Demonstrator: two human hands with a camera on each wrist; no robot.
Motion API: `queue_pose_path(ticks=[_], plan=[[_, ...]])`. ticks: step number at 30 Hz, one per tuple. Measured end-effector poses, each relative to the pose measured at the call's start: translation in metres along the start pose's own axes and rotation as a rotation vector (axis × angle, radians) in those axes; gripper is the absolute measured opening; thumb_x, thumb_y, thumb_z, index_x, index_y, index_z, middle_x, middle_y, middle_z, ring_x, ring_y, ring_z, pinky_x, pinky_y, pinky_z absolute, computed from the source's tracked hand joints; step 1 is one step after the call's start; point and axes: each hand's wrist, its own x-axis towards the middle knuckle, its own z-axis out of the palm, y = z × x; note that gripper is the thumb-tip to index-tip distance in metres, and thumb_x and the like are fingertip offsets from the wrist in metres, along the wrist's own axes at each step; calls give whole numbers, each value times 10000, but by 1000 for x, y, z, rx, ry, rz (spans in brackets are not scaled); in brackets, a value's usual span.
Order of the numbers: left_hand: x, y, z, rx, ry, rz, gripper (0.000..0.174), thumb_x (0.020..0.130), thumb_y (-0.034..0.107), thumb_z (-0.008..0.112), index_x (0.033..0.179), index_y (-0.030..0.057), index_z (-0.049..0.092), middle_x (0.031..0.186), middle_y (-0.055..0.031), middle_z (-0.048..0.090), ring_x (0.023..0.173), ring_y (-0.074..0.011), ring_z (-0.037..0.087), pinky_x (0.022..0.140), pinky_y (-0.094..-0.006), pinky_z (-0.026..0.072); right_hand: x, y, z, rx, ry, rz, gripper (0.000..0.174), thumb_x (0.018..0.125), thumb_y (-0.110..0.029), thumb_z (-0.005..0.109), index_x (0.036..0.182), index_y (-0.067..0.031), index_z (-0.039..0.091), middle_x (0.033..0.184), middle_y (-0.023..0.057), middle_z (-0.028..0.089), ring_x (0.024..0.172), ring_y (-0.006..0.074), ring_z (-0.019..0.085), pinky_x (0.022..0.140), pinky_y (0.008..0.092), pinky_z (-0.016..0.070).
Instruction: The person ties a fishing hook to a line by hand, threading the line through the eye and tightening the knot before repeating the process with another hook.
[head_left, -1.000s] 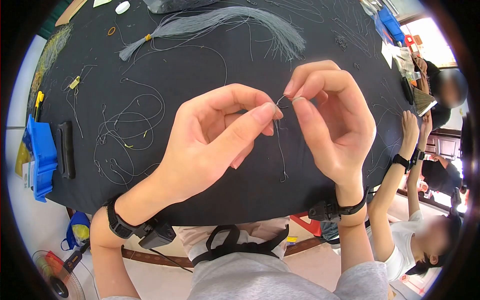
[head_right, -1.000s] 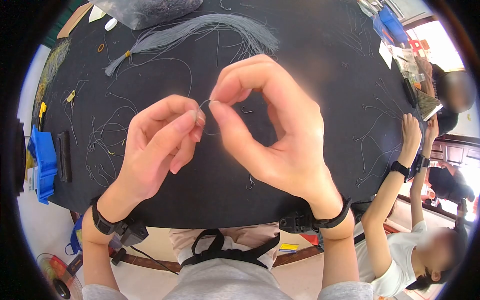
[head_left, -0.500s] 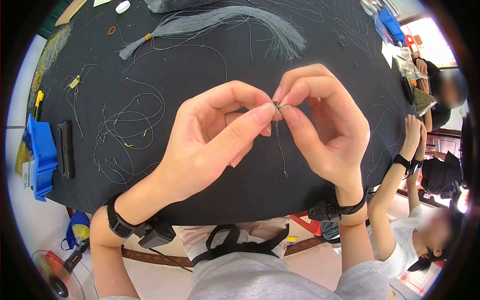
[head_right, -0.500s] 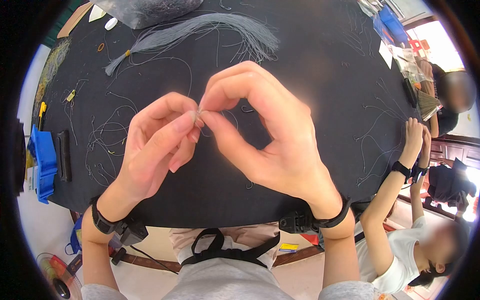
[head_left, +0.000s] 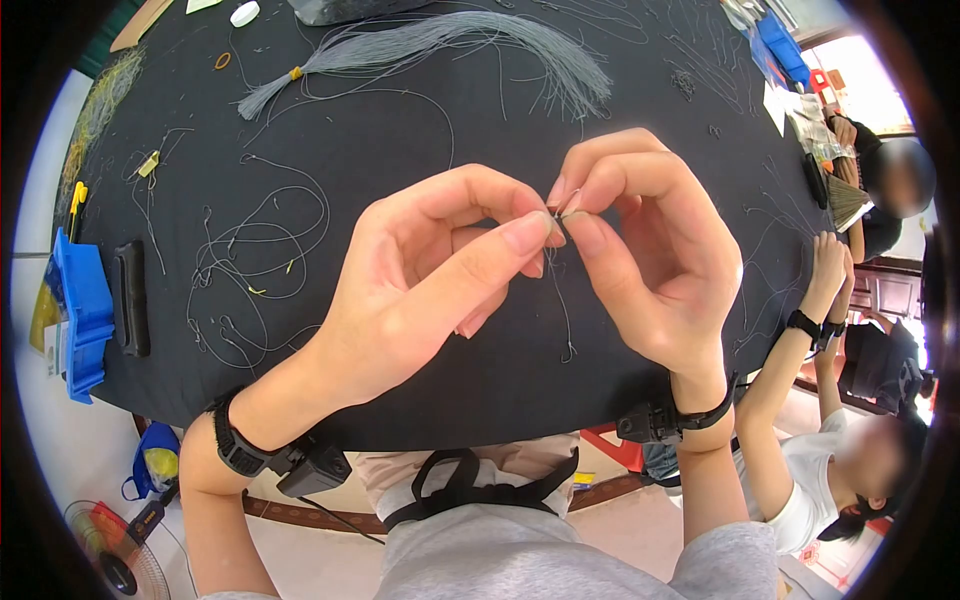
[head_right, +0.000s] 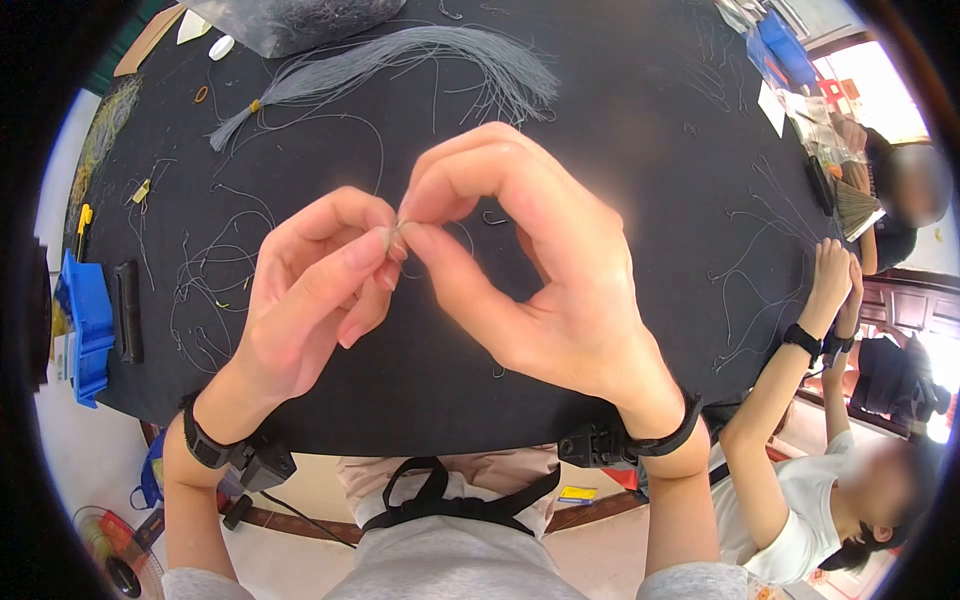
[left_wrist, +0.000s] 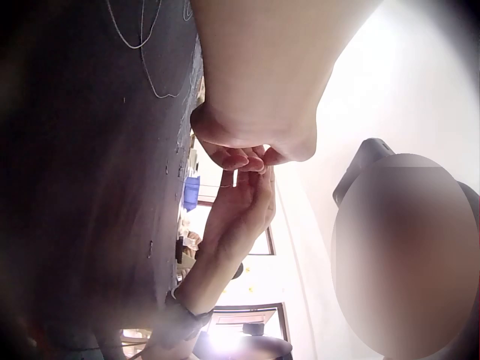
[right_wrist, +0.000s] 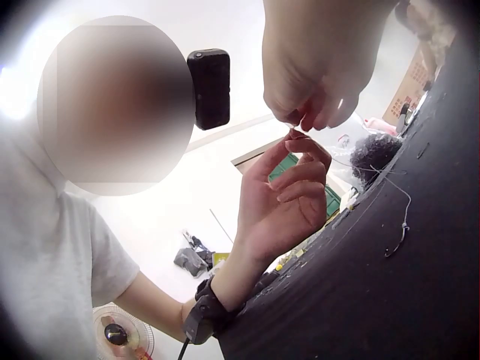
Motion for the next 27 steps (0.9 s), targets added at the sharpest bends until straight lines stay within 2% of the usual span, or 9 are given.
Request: queue_pose_path(ticks=[27], plan=[[1, -2, -4, 25, -20, -11, 193, 903, 154, 532, 983, -20, 548, 797, -54, 564, 489, -34, 420, 468, -184, 323, -1, 2, 2, -27, -8, 24, 159, 809, 128, 534, 945, 47, 521, 942, 146, 541, 840, 165, 534, 743, 293, 457]])
